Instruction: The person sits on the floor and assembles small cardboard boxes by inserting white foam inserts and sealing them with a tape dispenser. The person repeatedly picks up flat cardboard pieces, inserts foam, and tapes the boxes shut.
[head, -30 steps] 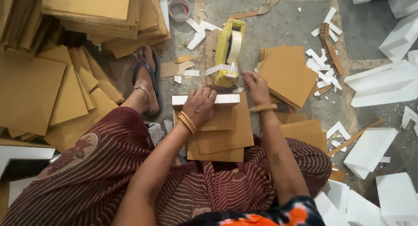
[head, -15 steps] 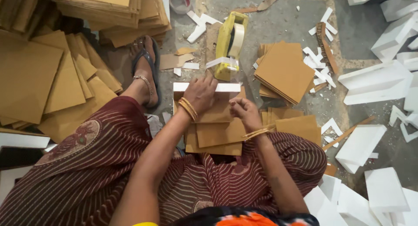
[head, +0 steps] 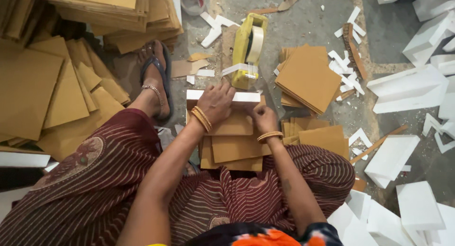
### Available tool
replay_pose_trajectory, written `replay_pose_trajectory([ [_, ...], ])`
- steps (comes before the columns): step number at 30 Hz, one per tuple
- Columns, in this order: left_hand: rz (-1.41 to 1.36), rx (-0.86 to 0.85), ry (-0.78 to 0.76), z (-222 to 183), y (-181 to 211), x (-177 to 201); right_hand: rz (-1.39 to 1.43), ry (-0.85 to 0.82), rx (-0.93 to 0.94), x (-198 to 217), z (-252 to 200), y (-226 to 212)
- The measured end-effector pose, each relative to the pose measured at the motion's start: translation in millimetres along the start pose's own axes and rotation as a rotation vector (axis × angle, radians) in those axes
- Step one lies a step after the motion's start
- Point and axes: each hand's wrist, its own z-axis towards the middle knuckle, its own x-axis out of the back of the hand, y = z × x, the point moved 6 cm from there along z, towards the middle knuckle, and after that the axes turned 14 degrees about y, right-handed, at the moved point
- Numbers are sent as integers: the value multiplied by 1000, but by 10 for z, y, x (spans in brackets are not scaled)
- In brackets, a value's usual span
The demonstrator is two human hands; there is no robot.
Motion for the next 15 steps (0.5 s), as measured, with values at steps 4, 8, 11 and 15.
replay_pose_trajectory([
  [4,4,-24,34,-11,14,76,16,-60,167,62,120,-93],
  [8,-34,-45,44,42,1,156,441,-179,155,235,382,-304],
  [11,-2,3,-17,5,8,127,613,-233,62,266,468,-359],
  [15,-60,21,-32,57,3,124,410,-321,106,9,635,-556],
])
